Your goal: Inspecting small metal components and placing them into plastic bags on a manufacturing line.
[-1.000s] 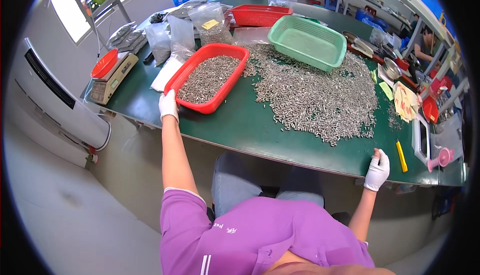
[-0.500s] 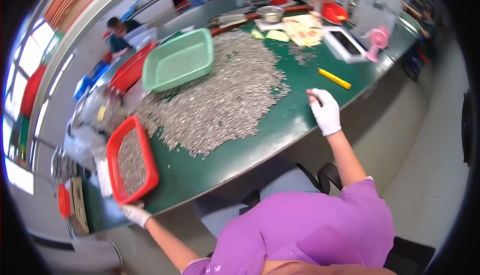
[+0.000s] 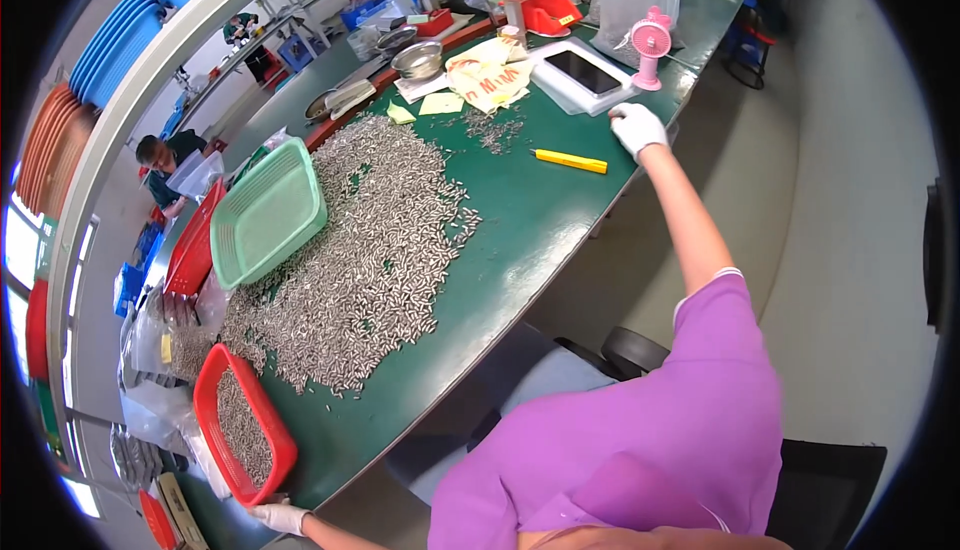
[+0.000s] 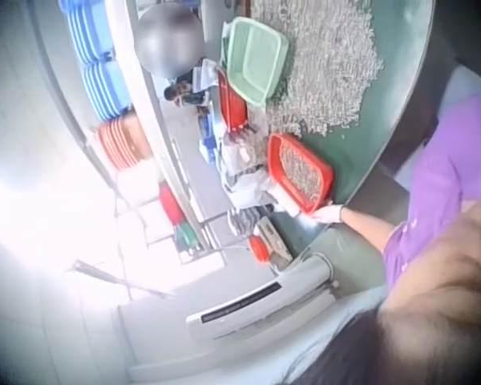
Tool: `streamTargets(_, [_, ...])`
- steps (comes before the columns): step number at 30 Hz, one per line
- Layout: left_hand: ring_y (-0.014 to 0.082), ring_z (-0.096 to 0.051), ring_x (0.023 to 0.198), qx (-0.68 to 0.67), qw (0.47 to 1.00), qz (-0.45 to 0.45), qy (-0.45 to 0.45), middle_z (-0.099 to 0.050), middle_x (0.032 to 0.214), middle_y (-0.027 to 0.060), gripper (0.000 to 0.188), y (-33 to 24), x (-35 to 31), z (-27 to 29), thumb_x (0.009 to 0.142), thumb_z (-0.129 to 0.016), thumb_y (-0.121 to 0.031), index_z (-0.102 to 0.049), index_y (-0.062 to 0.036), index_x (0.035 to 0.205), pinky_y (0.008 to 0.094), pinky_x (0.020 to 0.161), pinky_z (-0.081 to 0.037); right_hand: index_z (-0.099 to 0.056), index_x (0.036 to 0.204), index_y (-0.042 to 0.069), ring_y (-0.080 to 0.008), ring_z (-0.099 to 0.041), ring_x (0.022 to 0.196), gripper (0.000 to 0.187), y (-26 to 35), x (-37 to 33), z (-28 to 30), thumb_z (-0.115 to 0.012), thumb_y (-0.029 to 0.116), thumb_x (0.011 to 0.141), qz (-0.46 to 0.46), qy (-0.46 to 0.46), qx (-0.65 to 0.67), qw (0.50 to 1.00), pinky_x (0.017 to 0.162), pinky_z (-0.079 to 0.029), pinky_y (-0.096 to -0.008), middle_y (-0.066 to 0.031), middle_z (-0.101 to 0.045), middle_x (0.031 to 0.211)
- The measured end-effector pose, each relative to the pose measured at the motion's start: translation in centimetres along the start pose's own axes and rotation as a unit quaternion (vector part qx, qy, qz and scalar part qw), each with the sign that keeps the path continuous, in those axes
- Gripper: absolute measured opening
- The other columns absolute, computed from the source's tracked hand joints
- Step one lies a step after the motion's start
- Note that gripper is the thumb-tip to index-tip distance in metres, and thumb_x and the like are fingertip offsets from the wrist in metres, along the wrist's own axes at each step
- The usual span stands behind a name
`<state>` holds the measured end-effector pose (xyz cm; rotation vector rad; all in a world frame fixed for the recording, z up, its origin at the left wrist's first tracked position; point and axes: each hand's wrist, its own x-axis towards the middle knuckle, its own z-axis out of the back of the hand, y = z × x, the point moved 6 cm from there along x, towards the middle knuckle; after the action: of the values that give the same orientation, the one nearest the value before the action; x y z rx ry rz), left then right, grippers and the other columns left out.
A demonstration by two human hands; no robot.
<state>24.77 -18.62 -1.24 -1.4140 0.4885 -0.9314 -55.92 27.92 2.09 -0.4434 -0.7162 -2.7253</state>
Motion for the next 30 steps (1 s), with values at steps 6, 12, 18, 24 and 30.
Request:
streamTargets(6, [0.0195, -0.048, 0.051, 0.012, 0.999, -0.027, 0.023, -0.052, 0.06, 0.0058, 0.063, 0.9, 1.3, -0.5, 0.093, -0.03, -0.056, -0.057, -0.0027, 0.072, 0.0298, 0.047, -0.039, -0.065, 0.104, 0.017, -0.0299, -0.059, 0.1, 0.026, -0.8, 0.7, -1.0, -0.056, 0.02, 0.08, -0.006, -0.044, 0.058, 0.997, 0.086, -0.048, -0.0394, -0.0111, -0.063, 0.107])
streamTargets(12, [0.0146, -0.038, 0.05, -0.086, 0.991, -0.018, -0.103, -0.042, 0.059, 0.0012, 0.049, 0.0, -0.5, 1.9, 0.095, -0.034, -0.049, -0.046, -0.0092, 0.069, 0.0281, 0.046, -0.032, -0.066, 0.098, 0.016, -0.0289, -0.06, 0.095, 0.02, 1.0, 3.0, -2.1, -0.059, 0.018, 0.08, 0.094, 0.011, -0.009, 0.995, 0.084, -0.049, -0.0376, -0.0106, -0.062, 0.099])
streamTargets(18, [0.0117, -0.033, 0.043, -0.334, 0.938, -0.042, -0.083, -0.037, 0.052, -0.0005, 0.046, -6.8, -9.5, -2.1, 0.094, -0.036, -0.049, -0.041, -0.0113, 0.068, 0.0239, 0.043, -0.027, -0.066, 0.077, 0.017, -0.0275, -0.062, 0.077, 0.012, 2.6, 3.3, -1.7, -0.056, 0.021, 0.08, 0.214, -0.103, -0.081, 0.968, 0.064, -0.052, -0.0409, -0.0098, -0.058, 0.081])
streamTargets(24, [0.0128, -0.044, 0.054, -0.223, 0.79, -0.295, 0.489, -0.043, 0.058, 0.0039, 0.038, -24.8, -31.2, -15.7, 0.093, -0.041, -0.033, -0.048, -0.0072, 0.066, 0.0251, 0.05, -0.034, -0.062, 0.08, 0.014, -0.0289, -0.063, 0.07, 0.016, 3.5, 3.6, -1.3, -0.05, 0.024, 0.086, 0.221, -0.155, -0.004, 0.963, 0.06, -0.05, -0.041, -0.0104, -0.062, 0.075])
streamTargets(30, [0.0271, -0.06, 0.095, -0.084, 0.545, -0.529, 0.645, -0.06, 0.106, 0.0142, 0.045, -30.1, -59.0, -28.4, 0.079, -0.064, -0.016, -0.053, -0.0056, 0.122, 0.0322, 0.083, -0.048, -0.061, 0.082, 0.016, -0.0245, -0.062, 0.067, 0.014, 3.2, 2.7, -0.1, -0.053, 0.026, 0.087, 0.284, -0.243, 0.064, 0.925, 0.058, -0.05, -0.0377, -0.0061, -0.061, 0.07])
